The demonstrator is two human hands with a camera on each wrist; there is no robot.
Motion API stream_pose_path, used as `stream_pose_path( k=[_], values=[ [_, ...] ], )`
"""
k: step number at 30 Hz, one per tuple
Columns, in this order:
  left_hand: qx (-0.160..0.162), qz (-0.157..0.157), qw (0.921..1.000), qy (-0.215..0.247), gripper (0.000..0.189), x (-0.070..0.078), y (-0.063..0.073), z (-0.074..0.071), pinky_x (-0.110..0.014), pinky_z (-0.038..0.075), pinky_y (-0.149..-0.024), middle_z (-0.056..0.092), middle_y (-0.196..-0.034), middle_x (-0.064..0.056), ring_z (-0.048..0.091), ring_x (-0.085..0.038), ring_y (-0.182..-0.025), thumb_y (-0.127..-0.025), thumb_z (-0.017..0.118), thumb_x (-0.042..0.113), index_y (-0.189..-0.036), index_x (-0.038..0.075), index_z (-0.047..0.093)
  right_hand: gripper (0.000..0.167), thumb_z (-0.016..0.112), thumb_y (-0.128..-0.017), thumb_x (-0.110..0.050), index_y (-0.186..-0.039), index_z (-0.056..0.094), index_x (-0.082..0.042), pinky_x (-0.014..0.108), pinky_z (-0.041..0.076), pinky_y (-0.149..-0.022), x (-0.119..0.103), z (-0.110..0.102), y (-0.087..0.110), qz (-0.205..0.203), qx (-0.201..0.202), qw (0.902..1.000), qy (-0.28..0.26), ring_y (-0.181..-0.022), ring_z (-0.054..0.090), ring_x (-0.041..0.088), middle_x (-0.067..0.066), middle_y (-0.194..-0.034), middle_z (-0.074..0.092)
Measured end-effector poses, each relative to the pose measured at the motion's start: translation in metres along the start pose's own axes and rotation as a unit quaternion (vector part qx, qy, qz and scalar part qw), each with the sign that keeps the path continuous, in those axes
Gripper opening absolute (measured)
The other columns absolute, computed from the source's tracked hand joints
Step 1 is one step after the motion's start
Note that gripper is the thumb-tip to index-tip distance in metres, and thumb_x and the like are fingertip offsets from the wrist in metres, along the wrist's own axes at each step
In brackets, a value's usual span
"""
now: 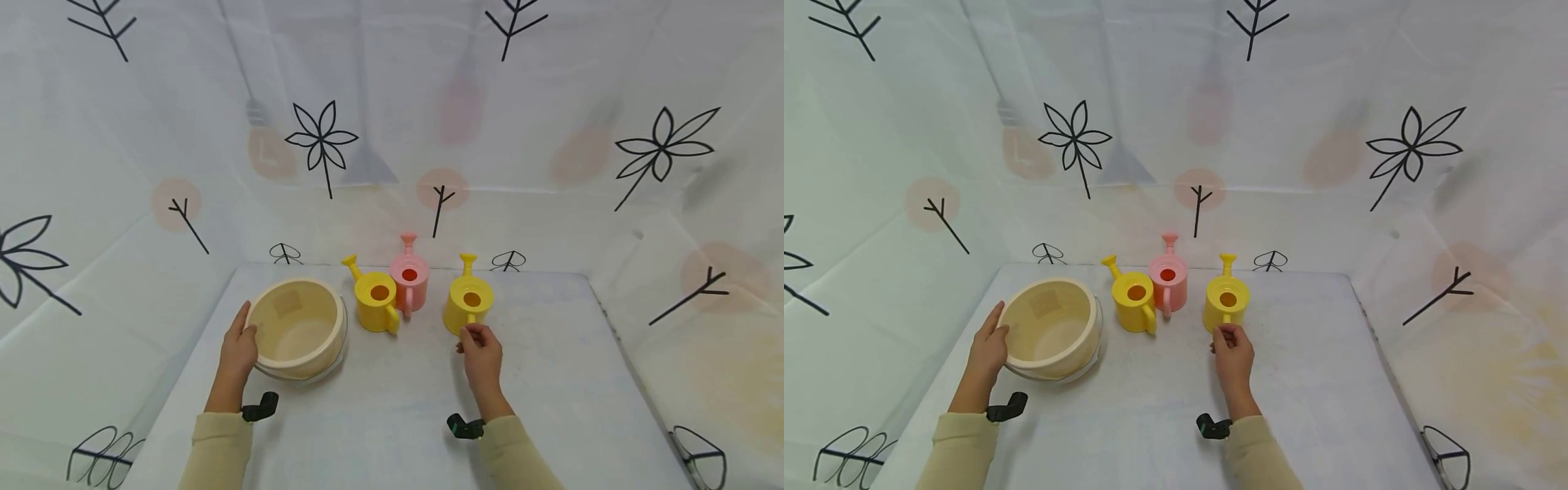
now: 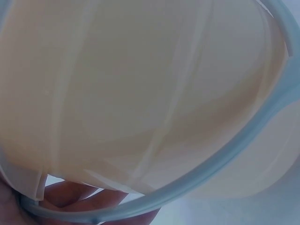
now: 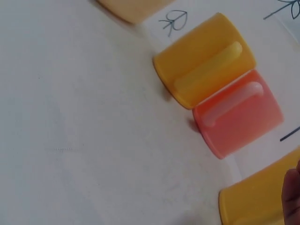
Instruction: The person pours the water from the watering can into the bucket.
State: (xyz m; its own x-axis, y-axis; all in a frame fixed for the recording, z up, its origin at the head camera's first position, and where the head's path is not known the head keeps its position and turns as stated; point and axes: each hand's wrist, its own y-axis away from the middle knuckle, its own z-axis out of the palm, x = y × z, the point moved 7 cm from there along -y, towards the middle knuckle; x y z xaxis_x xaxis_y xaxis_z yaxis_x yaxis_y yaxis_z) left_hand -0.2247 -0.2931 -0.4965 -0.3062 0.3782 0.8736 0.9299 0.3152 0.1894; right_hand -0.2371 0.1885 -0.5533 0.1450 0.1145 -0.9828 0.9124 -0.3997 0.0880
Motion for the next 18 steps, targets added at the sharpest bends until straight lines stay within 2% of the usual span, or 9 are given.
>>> stream_pose_path(
  k=[9,18],
  values=[
    [0.001,-0.001,1.0,-0.004,0.055,-0.001,0.0,-0.001,-0.054,0.013,-0.121,0.011,-0.164,-0.002,0.01,-0.031,-0.151,-0.104,0.024,0.024,-0.155,0.037,0.011,0.016,0.063,-0.095,-0.022,-0.105,0.063,-0.01,0.021,0.056,-0.066,0.004,0.029,0.004,-0.026,-0.044,0.9987,-0.005,-0.073,0.062,0.018,0.01,-0.093,0.061],
    [0.002,0.001,1.0,0.0,0.055,0.0,0.001,0.0,-0.053,0.012,-0.121,0.01,-0.164,-0.002,0.009,-0.03,-0.151,-0.104,0.024,0.022,-0.156,0.035,0.011,0.016,0.065,-0.093,-0.022,-0.106,0.062,-0.013,0.021,0.056,-0.07,0.01,0.061,0.01,-0.008,-0.1,0.9949,0.001,-0.082,0.063,0.021,0.008,-0.097,0.063]
  ],
)
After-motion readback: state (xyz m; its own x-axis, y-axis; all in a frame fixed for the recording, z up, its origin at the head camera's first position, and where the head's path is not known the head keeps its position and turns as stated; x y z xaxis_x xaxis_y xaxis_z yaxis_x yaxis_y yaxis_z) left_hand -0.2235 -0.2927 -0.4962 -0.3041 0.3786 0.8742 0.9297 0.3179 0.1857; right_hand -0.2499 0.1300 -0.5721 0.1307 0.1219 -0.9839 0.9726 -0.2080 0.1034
